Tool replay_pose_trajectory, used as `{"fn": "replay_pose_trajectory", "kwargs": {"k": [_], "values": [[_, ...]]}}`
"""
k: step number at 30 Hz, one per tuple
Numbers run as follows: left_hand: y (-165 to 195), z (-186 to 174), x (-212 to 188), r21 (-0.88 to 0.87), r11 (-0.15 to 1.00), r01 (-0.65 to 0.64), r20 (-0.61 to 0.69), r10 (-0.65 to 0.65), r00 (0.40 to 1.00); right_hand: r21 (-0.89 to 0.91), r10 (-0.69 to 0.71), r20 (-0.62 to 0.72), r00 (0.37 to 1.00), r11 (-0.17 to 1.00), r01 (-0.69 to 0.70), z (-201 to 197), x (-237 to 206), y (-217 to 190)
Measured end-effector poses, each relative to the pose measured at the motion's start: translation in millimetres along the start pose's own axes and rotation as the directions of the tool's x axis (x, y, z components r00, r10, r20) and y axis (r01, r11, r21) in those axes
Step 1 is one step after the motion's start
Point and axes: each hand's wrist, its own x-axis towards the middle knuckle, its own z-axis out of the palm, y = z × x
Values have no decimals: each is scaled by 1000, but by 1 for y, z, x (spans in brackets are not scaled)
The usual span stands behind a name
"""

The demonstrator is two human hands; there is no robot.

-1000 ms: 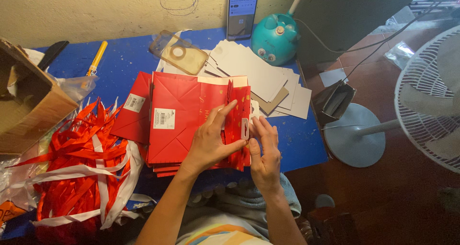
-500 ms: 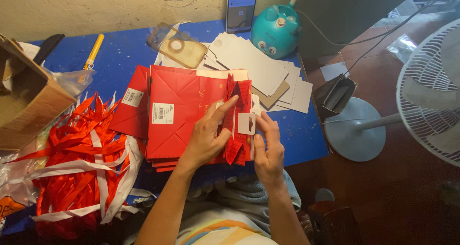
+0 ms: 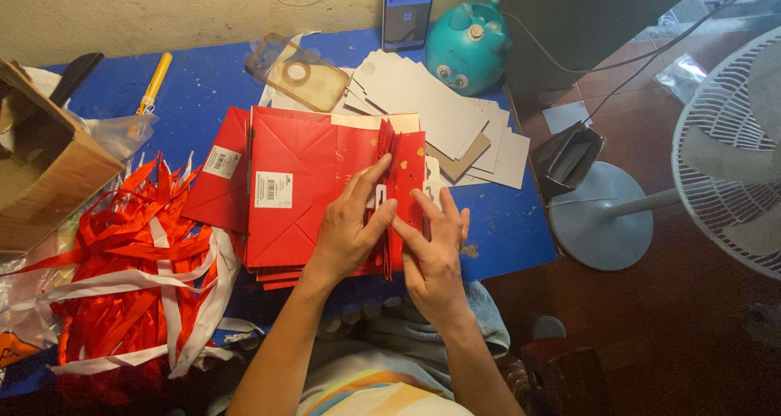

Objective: The person assembles small red gift boxes by inserting red cards into the boxes and tying red ribbons through the box handles. The person works at a blue table with stacks of boxes, cards, and ribbons, completing several units and stacking them.

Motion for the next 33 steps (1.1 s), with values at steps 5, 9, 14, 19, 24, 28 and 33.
{"fn": "replay_pose_trajectory", "kwargs": {"k": [5,9,14,19,24,28,33], "values": [[1,2,-1,-63,998,5,-50,-9,999,27,46,-151,987,999,-43,3,-4,11],[-1,2,-2,6,998,-62,-92,62,994,-79,51,-154,987,995,-64,4,-4,22],[-2,3,-3,16,1000,25,-63,-24,998,-111,92,-120,989,988,-106,6,-4,24],[-4,4,-4,16,1000,12,-66,-11,998,-118,62,-114,991,990,-76,3,-4,19],[-6,6,-3,47,999,-26,-60,29,998,-57,57,-48,997,997,-60,1,-5,7],[-6,4,-1,51,996,-72,-48,74,996,70,49,2,999,996,-49,1,-5,1],[-5,5,-2,33,999,7,-48,-6,999,56,23,-28,999,998,-22,1,-7,2]]}}
